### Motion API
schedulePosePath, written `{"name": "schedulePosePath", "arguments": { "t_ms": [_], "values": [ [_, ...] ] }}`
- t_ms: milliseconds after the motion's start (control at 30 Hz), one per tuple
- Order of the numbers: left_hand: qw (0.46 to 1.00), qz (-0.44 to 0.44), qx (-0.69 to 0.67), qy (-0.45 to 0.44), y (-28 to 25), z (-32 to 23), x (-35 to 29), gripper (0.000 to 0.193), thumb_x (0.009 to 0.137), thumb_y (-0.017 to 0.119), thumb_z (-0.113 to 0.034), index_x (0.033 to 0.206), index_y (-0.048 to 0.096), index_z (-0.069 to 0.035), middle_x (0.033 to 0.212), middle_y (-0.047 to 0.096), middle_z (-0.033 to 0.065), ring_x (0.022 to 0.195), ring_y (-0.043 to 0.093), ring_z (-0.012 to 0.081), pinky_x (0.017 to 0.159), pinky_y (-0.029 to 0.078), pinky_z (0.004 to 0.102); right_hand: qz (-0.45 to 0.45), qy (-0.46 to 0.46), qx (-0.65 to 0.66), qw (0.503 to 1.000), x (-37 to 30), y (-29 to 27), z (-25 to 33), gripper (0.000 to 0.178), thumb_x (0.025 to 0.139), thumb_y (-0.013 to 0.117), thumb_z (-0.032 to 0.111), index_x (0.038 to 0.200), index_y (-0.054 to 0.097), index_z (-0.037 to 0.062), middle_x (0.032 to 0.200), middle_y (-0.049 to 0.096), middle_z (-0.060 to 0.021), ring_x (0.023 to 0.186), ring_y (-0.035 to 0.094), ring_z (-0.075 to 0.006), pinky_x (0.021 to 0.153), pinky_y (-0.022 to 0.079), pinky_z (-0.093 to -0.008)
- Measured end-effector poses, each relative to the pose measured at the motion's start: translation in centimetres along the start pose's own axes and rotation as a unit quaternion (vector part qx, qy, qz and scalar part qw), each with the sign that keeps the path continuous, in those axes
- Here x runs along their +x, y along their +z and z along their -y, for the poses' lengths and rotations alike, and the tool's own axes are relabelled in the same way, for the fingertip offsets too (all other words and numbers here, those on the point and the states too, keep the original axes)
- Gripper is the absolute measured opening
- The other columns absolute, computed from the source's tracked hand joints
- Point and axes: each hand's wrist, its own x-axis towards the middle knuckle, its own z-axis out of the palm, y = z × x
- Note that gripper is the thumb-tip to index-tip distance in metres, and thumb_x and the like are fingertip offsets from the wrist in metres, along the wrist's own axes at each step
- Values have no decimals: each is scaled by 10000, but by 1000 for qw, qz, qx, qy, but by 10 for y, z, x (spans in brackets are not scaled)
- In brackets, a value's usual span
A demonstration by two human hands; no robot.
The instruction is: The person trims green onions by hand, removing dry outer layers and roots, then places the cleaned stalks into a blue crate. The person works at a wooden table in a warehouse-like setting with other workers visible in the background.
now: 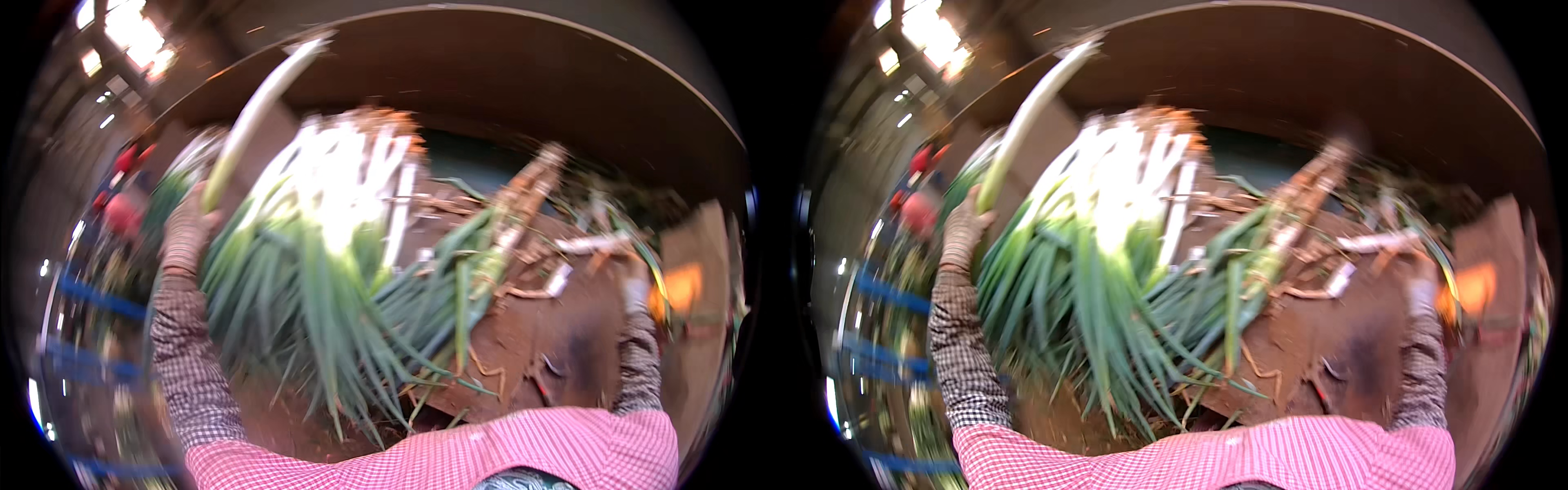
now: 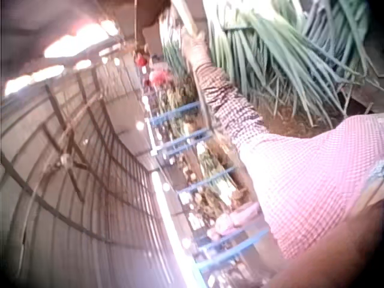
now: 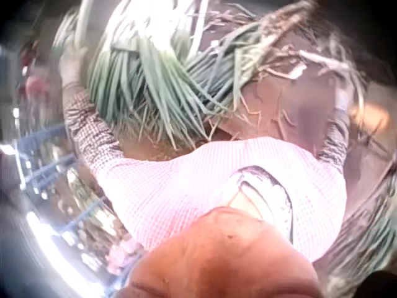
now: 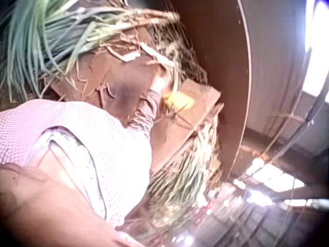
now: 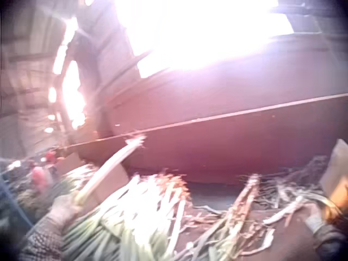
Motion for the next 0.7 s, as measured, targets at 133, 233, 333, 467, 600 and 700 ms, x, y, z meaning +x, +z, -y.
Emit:
{"name": "schedulePosePath", "arguments": {
  "t_ms": [133, 233, 333, 467, 600, 700],
  "values": [
    [988, 63, 135, -40, 236, 96, 60, 843, 911, 589, -597, 1562, 316, -136, 1521, 427, 165, 1405, 397, 359, 1144, 309, 536, 13, 48, -425, 904, -103, 56, -16, 847, 857, 725, 391, 1530, 364, 25, 1525, 398, -235, 1417, 374, -401, 1185, 293, -490],
    [985, 87, 142, -37, 254, 17, 73, 779, 935, 611, -488, 1540, 347, -75, 1561, 401, 177, 1433, 383, 345, 1171, 318, 482, 100, 179, -432, 878, -151, 52, -4, 887, 844, 732, 426, 1536, 350, 23, 1569, 328, -246, 1447, 320, -407, 1198, 255, -516],
    [964, 52, -251, 77, 256, -73, 64, 632, 916, 651, -169, 1492, 422, -43, 1508, 453, 194, 1387, 441, 328, 1156, 353, 413, 93, 126, -373, 914, -171, 63, 17, 872, 856, 729, 448, 1519, 370, 11, 1559, 344, -240, 1451, 324, -387, 1202, 259, -496],
    [810, 422, -352, 206, 254, -331, -31, 727, 885, 719, -361, 1483, 457, -41, 1492, 504, 190, 1397, 450, 302, 1129, 376, 399, 186, 79, -366, 908, -214, 85, 58, 912, 883, 662, 555, 1524, 351, -15, 1569, 353, -210, 1478, 295, -357, 1225, 209, -473],
    [887, 364, -231, 167, 287, -406, -74, 578, 765, 780, -252, 1260, 598, -18, 1241, 664, 231, 1125, 646, 398, 981, 505, 419, 313, 72, -405, 856, -246, 92, 83, 950, 840, 701, 545, 1523, 352, -15, 1595, 321, -218, 1497, 261, -377, 1234, 161, -497],
    [937, 182, -143, 263, 252, -417, -145, 409, 768, 733, -200, 1122, 620, -29, 1024, 654, 206, 967, 654, 378, 879, 537, 472, 231, -6, -333, 914, -266, 77, 67, 816, 762, 770, 314, 1433, 438, -9, 1375, 482, -216, 1327, 427, -386, 1132, 304, -514]
  ]
}}
